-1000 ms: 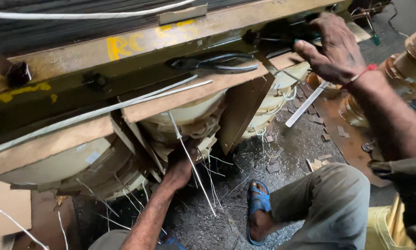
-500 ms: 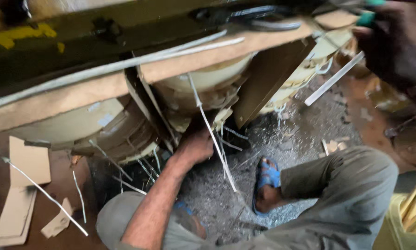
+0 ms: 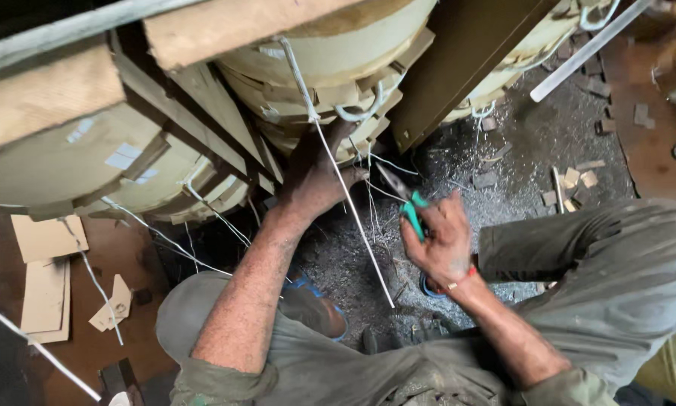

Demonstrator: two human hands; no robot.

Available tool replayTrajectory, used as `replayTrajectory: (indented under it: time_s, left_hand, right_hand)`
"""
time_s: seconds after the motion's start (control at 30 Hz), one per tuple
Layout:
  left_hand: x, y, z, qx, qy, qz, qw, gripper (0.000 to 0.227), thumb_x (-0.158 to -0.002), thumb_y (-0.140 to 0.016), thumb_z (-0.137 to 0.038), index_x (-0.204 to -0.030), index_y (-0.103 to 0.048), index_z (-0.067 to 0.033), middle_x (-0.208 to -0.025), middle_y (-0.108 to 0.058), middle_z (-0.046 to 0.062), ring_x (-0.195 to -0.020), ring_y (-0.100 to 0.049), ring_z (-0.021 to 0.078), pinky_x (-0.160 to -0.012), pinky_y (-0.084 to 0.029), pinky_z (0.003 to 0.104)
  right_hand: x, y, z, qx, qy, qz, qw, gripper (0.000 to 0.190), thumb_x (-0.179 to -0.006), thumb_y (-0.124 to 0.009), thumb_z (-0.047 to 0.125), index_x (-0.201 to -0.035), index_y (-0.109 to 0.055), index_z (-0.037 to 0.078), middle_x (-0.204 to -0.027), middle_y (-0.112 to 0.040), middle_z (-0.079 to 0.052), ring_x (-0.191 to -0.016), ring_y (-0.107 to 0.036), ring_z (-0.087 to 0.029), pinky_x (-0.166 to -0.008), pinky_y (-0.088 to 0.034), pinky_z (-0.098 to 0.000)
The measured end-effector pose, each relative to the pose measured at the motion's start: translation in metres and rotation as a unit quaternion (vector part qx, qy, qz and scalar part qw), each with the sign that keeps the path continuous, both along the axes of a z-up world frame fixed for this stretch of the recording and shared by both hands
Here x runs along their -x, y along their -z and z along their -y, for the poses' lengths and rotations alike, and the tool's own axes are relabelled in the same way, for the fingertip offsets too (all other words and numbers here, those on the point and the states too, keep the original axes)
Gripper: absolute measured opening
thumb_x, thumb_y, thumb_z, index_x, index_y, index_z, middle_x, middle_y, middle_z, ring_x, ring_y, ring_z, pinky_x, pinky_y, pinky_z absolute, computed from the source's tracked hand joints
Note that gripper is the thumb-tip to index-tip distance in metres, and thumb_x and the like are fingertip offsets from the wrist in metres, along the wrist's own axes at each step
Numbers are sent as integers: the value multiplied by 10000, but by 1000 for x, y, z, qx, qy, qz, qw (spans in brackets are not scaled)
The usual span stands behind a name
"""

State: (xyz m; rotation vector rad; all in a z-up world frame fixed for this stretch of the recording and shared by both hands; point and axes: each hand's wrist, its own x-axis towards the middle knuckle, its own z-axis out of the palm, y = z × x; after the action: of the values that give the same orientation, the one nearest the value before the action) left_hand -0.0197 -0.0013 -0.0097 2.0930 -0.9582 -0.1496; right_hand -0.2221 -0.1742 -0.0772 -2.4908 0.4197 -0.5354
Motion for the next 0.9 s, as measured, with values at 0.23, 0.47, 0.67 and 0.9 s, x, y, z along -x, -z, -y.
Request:
replayTrajectory:
  time_s: [0.23,0.47,0.67,0.9]
  left_hand:
    - [-1,30,2,38,-7,61,997,947,-711,-960,-241,-1514,-464,-157,-1394,-620,152,-1308,-597,349,-1124,-490,452]
    - [0,40,2,76,-21,109,991,944,-727,-961,-240,-1518,-449,-190,-1422,-570,198,-1331,-552,388,-1107,-481,480]
    - [0,39,0,71,-20,98,992,899,-763,-938,-232,-1518,-451,-189,-1442,-564,182,-1338,-552,390,-1108,-484,476]
    - [-3,45,1,33,-15,79,996,893,-814,-924,-289,-1537,-409,-191,-1402,-588,175,-1305,-574,359,-1099,-495,479]
  right_hand:
    - [-15,-16,-1,206,-44,82,974,347,-855,-845,197,-1166,-712,114,-1034,-623,-77,-1211,-593,-305,-1246,-3,-738]
    - [-21,-11,-11,231,-33,80,969,375,-878,-869,226,-1191,-696,112,-1086,-627,-55,-1263,-580,-323,-1207,41,-767]
    - [-28,-6,-15,240,-38,99,965,340,-883,-862,198,-1178,-710,122,-1063,-624,-57,-1235,-578,-311,-1201,36,-779]
    - [-33,4,-13,266,-40,161,950,300,-905,-890,186,-1156,-741,118,-1040,-625,-36,-1243,-578,-283,-1201,51,-779]
